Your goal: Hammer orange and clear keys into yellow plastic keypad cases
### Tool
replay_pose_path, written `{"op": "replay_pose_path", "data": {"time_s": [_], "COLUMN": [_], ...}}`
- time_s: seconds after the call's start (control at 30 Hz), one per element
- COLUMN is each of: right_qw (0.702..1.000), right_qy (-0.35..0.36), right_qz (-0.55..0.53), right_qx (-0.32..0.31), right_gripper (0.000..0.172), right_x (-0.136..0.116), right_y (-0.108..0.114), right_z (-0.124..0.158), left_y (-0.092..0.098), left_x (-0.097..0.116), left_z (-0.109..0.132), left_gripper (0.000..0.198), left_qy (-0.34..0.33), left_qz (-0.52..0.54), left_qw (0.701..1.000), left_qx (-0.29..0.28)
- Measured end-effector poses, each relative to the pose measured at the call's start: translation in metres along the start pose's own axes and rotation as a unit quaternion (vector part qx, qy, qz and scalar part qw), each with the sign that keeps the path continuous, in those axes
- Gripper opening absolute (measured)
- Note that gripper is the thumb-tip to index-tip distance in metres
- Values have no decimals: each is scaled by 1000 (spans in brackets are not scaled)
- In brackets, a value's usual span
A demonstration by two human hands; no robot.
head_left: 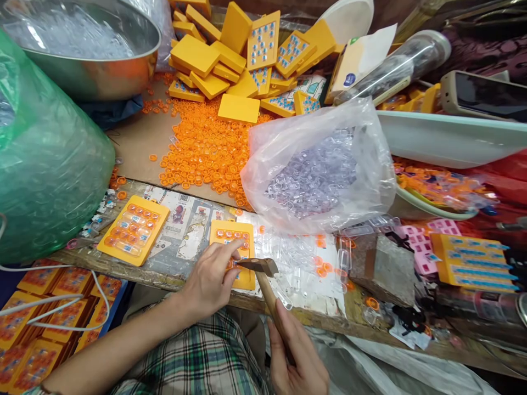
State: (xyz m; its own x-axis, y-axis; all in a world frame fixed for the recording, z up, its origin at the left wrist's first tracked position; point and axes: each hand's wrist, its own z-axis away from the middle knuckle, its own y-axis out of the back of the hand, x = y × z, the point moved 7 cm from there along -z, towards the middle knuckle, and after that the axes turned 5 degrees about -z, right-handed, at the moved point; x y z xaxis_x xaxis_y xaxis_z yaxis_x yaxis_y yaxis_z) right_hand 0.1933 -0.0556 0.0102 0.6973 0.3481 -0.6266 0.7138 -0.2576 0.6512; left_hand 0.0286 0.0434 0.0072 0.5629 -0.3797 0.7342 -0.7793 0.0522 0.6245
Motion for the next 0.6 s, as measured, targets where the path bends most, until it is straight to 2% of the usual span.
{"op": "replay_pose_path", "data": {"time_s": [0.2, 0.3, 0.37, 0.5, 0.6], "right_qw": [999, 997, 998, 999, 999], "right_qy": [-32, -50, -48, -31, -9], "right_qz": [-10, -14, -7, 10, 7], "right_qx": [19, 51, 50, 30, 32], "right_gripper": [60, 58, 58, 60, 59], "right_x": [3, 3, 3, 3, 3], "right_y": [4, 10, 11, 7, 6], "right_z": [0, 2, 4, 4, 1], "left_y": [-3, 1, 2, -2, -4], "left_x": [6, 5, 4, 3, 2], "left_z": [8, 7, 5, 4, 2], "left_gripper": [55, 59, 60, 63, 65], "left_qy": [-82, -79, -72, -71, -53], "left_qz": [-85, -69, -60, -64, -79], "left_qw": [993, 994, 994, 995, 995], "left_qx": [7, 39, 47, 24, -16]}}
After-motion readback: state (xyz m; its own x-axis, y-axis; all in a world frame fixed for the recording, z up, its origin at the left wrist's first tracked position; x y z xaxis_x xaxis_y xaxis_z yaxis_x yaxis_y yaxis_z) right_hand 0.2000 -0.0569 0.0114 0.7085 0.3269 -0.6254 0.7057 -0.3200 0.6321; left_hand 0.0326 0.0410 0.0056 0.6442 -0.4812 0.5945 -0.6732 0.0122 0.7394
